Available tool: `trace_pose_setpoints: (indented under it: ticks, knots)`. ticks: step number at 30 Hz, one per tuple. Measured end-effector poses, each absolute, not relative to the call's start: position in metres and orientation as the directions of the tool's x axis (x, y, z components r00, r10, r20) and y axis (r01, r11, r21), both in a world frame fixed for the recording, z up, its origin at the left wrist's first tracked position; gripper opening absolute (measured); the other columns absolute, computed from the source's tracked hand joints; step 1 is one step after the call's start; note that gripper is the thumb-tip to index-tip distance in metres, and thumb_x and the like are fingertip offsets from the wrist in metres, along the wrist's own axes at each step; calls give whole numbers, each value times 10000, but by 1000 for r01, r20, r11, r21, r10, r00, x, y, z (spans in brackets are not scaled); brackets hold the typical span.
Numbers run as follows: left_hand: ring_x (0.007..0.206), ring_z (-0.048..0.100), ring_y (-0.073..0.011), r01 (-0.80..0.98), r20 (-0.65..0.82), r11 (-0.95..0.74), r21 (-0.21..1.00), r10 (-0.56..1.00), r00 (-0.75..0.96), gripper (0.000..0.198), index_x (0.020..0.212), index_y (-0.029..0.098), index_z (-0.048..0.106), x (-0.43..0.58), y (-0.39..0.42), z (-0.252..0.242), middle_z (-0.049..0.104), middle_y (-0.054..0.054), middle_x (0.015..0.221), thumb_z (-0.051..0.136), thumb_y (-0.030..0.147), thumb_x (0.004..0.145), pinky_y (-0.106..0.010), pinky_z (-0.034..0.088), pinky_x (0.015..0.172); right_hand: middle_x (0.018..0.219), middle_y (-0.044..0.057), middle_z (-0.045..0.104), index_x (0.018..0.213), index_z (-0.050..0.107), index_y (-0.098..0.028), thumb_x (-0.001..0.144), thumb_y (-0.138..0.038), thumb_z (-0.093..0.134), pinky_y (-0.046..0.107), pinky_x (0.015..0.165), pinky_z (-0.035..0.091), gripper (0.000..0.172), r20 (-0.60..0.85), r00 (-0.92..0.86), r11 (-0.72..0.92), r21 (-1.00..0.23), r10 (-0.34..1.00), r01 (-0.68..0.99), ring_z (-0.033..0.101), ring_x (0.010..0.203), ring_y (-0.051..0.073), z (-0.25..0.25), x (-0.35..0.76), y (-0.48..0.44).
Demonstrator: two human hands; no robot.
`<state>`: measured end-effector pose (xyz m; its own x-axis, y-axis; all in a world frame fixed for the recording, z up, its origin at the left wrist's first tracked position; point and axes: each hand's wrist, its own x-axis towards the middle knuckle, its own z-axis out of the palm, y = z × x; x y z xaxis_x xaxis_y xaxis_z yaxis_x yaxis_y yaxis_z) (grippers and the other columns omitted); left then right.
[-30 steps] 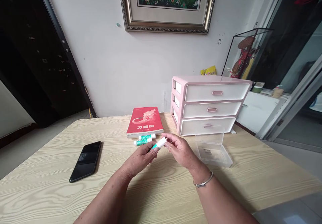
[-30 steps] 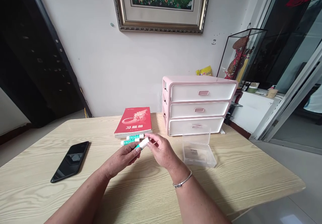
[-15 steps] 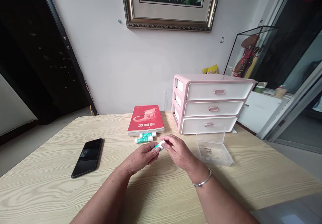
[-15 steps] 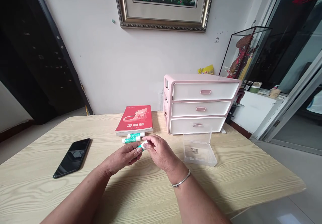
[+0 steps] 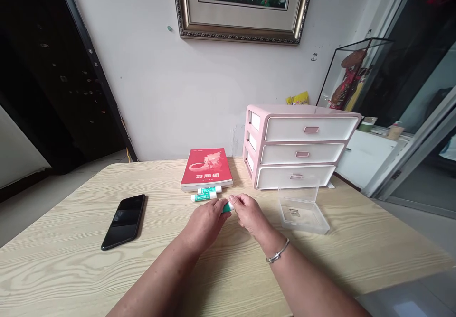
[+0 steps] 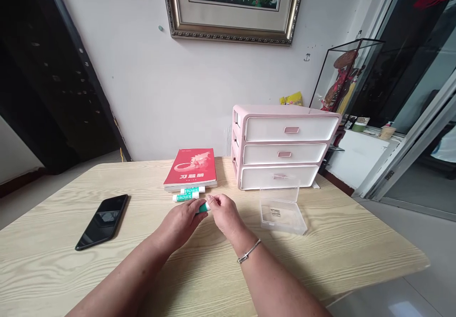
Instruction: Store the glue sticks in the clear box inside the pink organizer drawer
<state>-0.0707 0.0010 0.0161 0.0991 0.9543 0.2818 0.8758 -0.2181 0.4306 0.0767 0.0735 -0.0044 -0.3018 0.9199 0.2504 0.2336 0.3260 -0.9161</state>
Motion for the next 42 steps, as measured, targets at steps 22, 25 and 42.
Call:
trace_pose_setpoints:
  ticks: [22,25,42]
  knots:
    - [616,458,-140,348,82,-58,936,995,-56,370,920,171,600,-83,3,23,527,11,696,521,531,886,-254,353,581,595,-34,510,1094,619,-176,952,-607,422,249,475,392,495,310,-335,358,-930,890,90,484,498,131,4,85,72]
    - [521,379,-107,210,52,-10,978,979,-197,508,701,169,534,-85,2,29,450,26,582,496,650,859,-241,294,506,584,-37,497,1077,628,-170,937,-602,442,251,475,385,490,292,-302,338,-934,907,112,468,491,131,1,87,77]
    - [373,263,-84,-184,68,-150,971,918,-391,390,520,220,382,-94,12,18,345,47,439,449,462,818,-250,193,392,541,-46,441,972,674,-180,950,-493,439,266,532,351,392,313,-336,390,-901,889,193,432,519,148,-12,84,83]
